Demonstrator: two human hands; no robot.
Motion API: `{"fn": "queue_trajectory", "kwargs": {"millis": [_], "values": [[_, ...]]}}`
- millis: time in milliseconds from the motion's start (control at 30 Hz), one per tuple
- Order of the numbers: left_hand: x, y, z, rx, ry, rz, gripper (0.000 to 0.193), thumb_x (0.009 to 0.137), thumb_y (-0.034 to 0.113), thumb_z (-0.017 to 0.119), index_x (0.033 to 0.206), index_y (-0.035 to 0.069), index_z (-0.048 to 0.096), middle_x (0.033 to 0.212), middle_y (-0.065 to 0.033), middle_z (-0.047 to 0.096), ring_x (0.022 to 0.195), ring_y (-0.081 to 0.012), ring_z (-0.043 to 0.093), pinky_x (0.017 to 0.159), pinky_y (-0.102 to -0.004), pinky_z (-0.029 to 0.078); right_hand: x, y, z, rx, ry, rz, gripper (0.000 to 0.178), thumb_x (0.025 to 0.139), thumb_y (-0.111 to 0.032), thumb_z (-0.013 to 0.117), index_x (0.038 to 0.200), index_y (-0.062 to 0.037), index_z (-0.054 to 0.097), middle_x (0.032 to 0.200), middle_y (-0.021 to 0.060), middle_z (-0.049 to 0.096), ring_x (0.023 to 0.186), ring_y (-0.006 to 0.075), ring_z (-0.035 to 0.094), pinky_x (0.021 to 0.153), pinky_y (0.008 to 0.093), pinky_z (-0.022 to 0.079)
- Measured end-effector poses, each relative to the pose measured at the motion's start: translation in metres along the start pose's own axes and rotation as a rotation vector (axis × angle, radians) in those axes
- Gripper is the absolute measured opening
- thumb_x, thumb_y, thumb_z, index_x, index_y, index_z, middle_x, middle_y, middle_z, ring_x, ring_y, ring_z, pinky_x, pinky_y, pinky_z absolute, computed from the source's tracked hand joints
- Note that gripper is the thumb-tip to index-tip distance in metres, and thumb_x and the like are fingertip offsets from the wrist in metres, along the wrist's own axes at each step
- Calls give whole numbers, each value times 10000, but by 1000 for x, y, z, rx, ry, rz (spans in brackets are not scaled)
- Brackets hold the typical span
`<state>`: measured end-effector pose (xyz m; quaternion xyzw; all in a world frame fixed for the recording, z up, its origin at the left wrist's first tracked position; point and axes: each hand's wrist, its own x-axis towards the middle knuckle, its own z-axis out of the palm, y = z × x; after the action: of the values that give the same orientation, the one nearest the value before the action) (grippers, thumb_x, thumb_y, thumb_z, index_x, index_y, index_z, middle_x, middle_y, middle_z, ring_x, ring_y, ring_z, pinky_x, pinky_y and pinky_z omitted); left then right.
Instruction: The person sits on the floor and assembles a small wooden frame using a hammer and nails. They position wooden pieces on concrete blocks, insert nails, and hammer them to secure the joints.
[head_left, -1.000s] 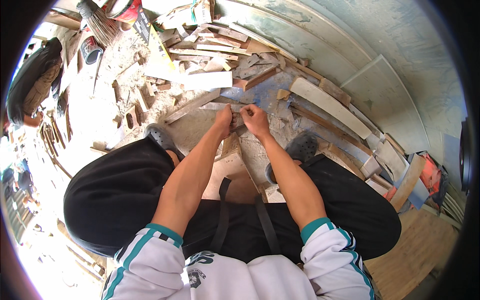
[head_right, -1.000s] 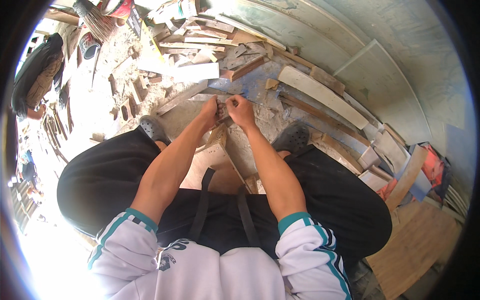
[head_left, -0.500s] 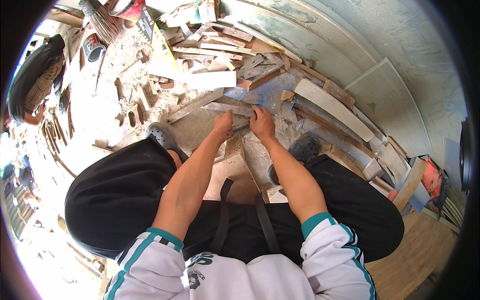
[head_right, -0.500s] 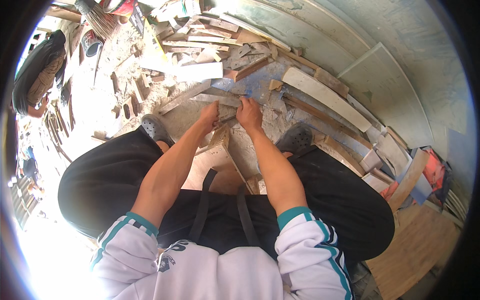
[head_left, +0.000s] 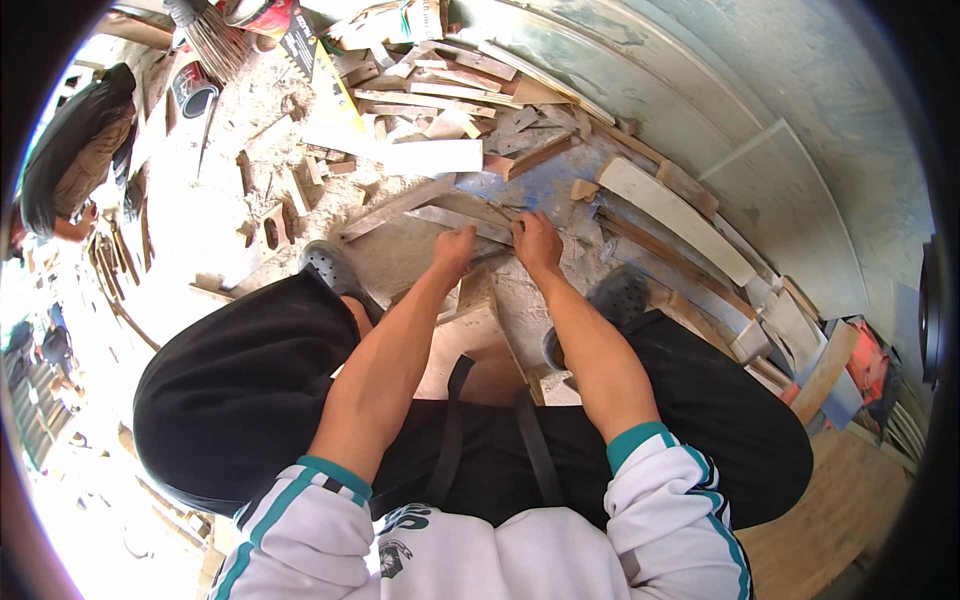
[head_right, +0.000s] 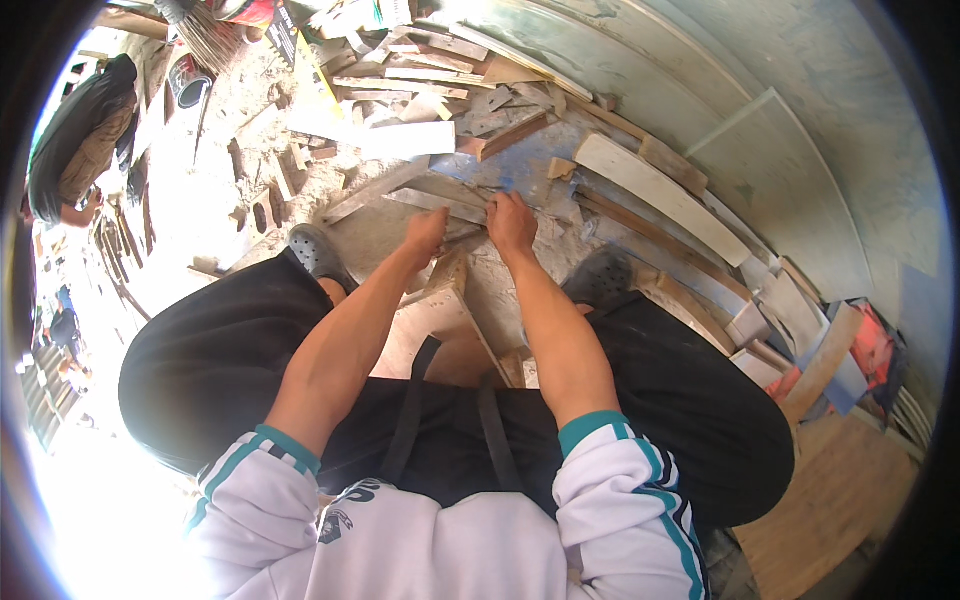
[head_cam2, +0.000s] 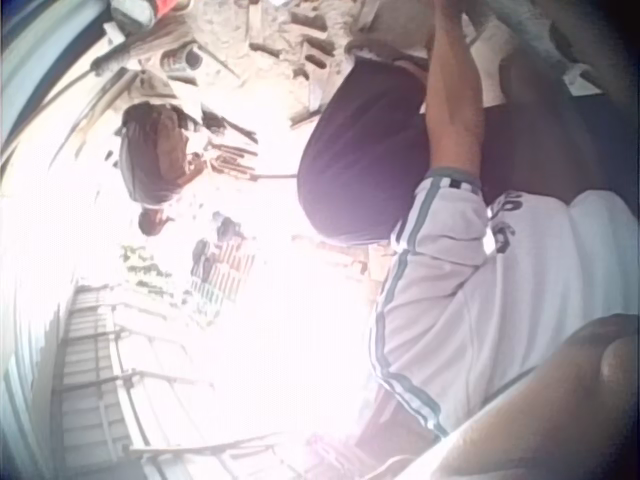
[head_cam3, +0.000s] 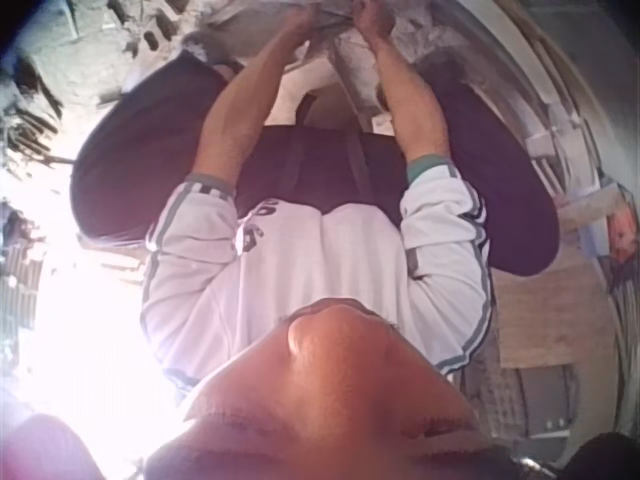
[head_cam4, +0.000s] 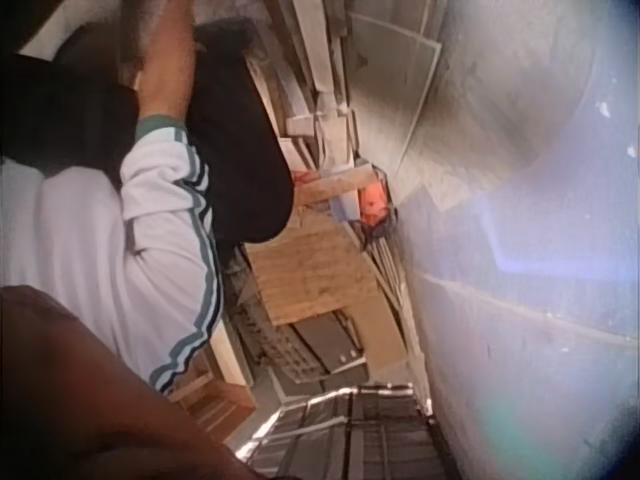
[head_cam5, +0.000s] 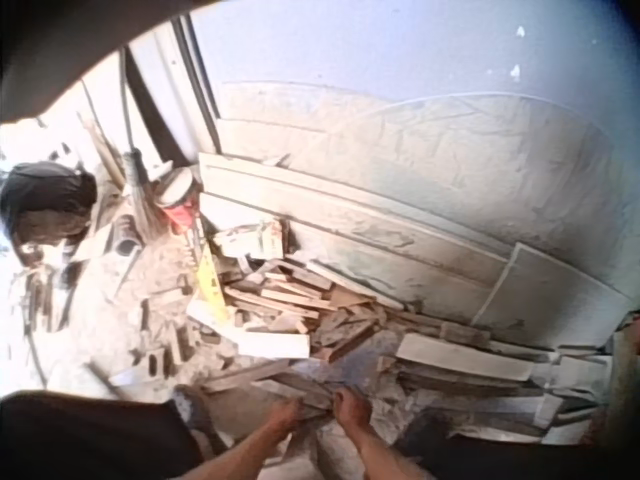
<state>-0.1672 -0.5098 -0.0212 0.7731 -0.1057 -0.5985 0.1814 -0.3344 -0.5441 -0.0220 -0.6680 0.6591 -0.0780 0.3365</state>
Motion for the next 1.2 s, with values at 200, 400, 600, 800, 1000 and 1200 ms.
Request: {"fn": "queue_trajectory", "kwargs": {"millis": [200,400,600,800,1000,1200], "values": [[2,-5,-4,3,-5,16,358,899,385,616,818,36,635,635,-32,514,493,-137,444,444,-328,344,14,7,4,-109,-70,-156,150,918,-198,583,965,-55,593,968,162,603,911,392,610,772,500,491],[9,-6,-5,34,13,41,356,899,379,618,836,30,645,612,-27,512,483,-136,440,441,-329,341,0,14,2,-73,-49,-209,167,953,-205,525,979,-41,547,989,182,597,905,406,612,765,508,491],[1,-2,-1,25,4,44,421,895,376,602,805,-33,647,655,-100,583,527,-201,526,504,-380,403,4,43,4,153,165,87,157,972,-189,535,976,-37,573,910,180,660,864,420,631,727,485,487],[-1,-3,-2,5,-12,31,366,895,358,605,800,6,635,645,-54,539,504,-166,474,461,-354,361,12,34,-9,247,257,185,168,941,-210,615,954,-46,646,883,172,688,848,384,661,745,451,504],[-18,11,-5,13,-40,43,321,896,347,608,804,40,621,638,-16,509,496,-131,435,443,-323,337,28,49,-34,99,246,703,240,889,-332,678,1001,-119,682,909,137,717,883,358,676,774,471,511],[2,-6,-9,32,20,96,454,874,374,577,746,-59,630,643,-139,591,525,-227,553,518,-418,435,38,60,-29,121,199,575,281,866,-324,692,987,-71,699,957,184,712,932,386,669,799,482,517]]}}
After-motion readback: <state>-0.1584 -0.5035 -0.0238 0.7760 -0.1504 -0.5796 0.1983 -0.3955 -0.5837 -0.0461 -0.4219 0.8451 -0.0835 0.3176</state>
